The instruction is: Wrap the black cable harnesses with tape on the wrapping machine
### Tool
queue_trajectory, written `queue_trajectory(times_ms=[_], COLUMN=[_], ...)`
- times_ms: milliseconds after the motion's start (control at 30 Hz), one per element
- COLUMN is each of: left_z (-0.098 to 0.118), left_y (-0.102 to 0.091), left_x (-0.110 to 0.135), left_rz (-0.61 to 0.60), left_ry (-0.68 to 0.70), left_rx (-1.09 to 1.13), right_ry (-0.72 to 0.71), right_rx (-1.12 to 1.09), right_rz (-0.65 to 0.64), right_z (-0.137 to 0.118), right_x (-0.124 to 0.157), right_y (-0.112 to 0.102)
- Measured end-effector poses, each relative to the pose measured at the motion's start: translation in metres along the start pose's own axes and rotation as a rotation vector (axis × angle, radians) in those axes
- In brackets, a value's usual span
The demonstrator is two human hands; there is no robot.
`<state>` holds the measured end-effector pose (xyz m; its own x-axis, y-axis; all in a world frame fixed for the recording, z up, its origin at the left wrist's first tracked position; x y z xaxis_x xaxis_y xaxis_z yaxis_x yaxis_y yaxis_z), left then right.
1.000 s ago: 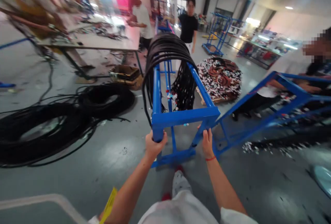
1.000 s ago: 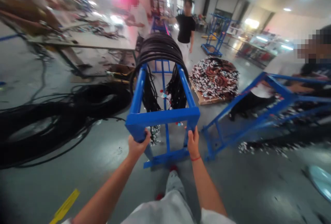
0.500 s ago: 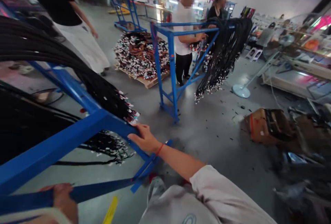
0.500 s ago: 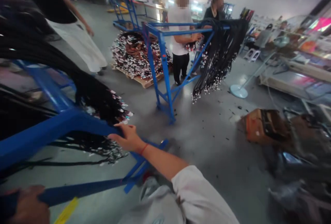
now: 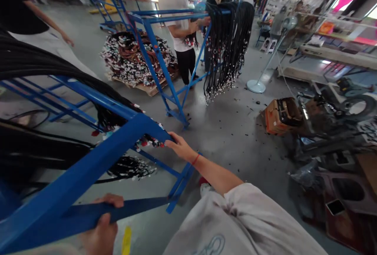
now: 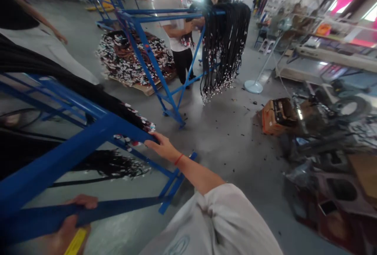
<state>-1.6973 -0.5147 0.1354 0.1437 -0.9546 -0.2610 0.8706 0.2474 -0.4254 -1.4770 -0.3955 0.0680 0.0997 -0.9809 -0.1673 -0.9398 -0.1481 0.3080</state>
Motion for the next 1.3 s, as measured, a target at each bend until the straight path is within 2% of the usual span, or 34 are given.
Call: queue_trajectory(times_ms=[67,167,267,367,467,567,700,767,833,933,1000,1033,1100,1133,1200,1300], left_z=[0.007,0.009,0.007,0.012,0.030,0.054,0.083,0.095,0.112,0.156,0.196,0.215,0.249,0.263,0.286,0.299], left_y=[0.014,0.047,0.082,0.123,0.164,0.198,0.248,0.283,0.326,0.394,0.429,0.440,0.444,0.435,0.403,0.349], left_x=[0.013,0.032,0.052,0.073,0.095,0.115,0.139,0.149,0.157,0.162,0.164,0.165,0.168,0.166,0.155,0.119], left_rz=[-0.044,-0.263,-0.391,-0.410,-0.349,-0.248,-0.151,-0.118,-0.104,-0.166,-0.293,-0.373,-0.471,-0.456,-0.285,0.109], left_ry=[0.004,0.014,0.048,0.069,0.102,0.114,0.103,0.087,0.078,0.177,0.356,0.465,0.652,0.726,0.819,0.840], left_rx=[0.093,0.204,0.242,0.235,0.253,0.266,0.293,0.294,0.272,0.157,-0.012,-0.101,-0.215,-0.235,-0.237,-0.267], right_ry=[0.008,-0.005,-0.003,-0.053,-0.202,-0.268,-0.164,-0.097,-0.041,0.023,0.034,0.028,0.004,-0.017,-0.083,-0.242], right_rx=[-0.034,-0.079,-0.103,-0.030,0.093,0.154,0.233,0.272,0.295,0.329,0.355,0.361,0.353,0.340,0.312,0.339], right_rz=[-0.015,0.006,0.038,0.074,0.246,0.400,0.534,0.622,0.712,0.849,0.935,0.962,0.950,0.918,0.834,0.746], right_z=[-0.004,-0.010,-0.018,-0.034,-0.063,-0.084,-0.091,-0.090,-0.088,-0.090,-0.097,-0.101,-0.114,-0.122,-0.145,-0.197], right_x=[0.020,0.045,0.063,0.081,0.114,0.174,0.282,0.340,0.393,0.456,0.484,0.491,0.491,0.482,0.450,0.375], right_y=[-0.018,-0.050,-0.083,-0.120,-0.173,-0.232,-0.308,-0.344,-0.375,-0.414,-0.435,-0.444,-0.460,-0.467,-0.483,-0.516])
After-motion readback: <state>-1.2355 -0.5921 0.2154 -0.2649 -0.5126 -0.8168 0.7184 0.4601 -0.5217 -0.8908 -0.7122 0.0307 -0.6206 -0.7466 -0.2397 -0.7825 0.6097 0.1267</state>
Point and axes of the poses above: each hand's wrist, its own x-axis away from the middle knuckle, its own y-axis out of the palm, z = x × y, the point moved 7 cm from there along -x, towards the middle knuckle, and after that the axes turned 8 degrees about -x, right-handed, at the moved point
